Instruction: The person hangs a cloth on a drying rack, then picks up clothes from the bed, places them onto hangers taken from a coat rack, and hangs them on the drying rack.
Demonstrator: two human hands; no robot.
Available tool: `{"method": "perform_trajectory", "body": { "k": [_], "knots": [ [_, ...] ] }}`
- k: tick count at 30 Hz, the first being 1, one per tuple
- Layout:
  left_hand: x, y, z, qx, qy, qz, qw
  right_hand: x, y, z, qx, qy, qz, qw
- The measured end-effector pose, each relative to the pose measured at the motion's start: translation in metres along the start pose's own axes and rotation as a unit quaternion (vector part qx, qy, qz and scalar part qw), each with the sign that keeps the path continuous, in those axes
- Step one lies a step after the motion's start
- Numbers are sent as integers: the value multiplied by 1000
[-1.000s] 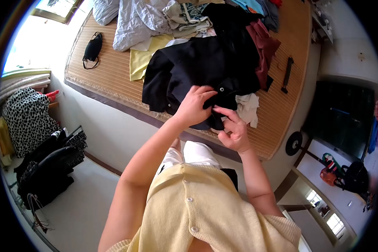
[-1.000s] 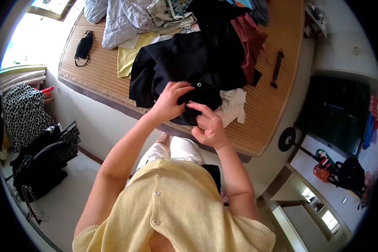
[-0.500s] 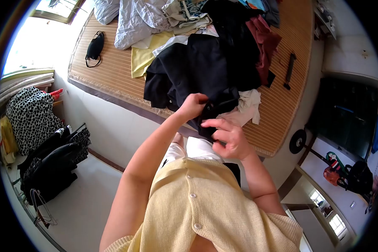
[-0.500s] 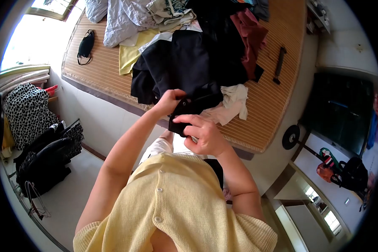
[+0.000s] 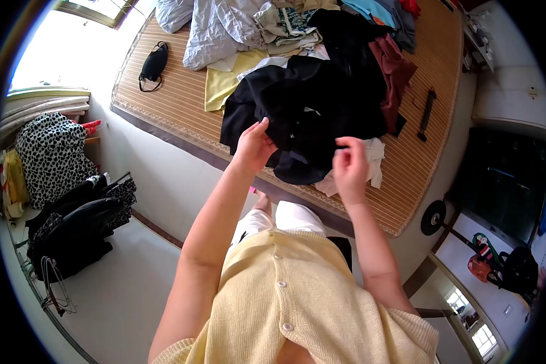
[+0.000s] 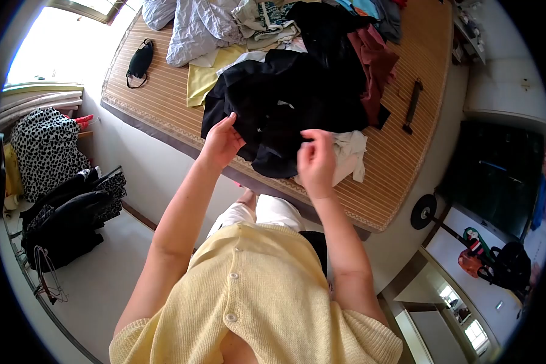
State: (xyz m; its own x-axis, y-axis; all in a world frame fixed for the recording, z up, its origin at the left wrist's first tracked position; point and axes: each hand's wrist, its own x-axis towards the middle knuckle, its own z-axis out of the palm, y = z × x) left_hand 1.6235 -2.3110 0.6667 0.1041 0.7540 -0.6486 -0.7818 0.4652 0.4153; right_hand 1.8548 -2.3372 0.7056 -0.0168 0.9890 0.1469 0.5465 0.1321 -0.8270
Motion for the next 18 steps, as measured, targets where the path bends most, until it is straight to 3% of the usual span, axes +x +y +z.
{"method": "perform_trajectory", "body": {
  "k": [4,7,10,13,15,16,18],
  "knots": [
    [-4,-3,-9,19,3,0,1000,6,-33,35,-29,-75,-109,991],
    [-11,-3,-13,28,20,17,999,15,-28,53,-95,-156,-82,980],
    [-17,-1,-10,12,30,49,998,21,-21,62,-93,-158,-54,982],
    [-21,7,6,164,58,96,980,22,-15,66,-11,-164,-24,986],
    [-22,9,16,344,-13,179,922,25,-10,67,57,-191,27,980],
    [-10,2,5,364,-56,177,913,28,-3,69,123,-215,91,965],
    [-3,3,-3,482,-24,118,868,33,-10,62,114,-219,121,961]
  ]
}}
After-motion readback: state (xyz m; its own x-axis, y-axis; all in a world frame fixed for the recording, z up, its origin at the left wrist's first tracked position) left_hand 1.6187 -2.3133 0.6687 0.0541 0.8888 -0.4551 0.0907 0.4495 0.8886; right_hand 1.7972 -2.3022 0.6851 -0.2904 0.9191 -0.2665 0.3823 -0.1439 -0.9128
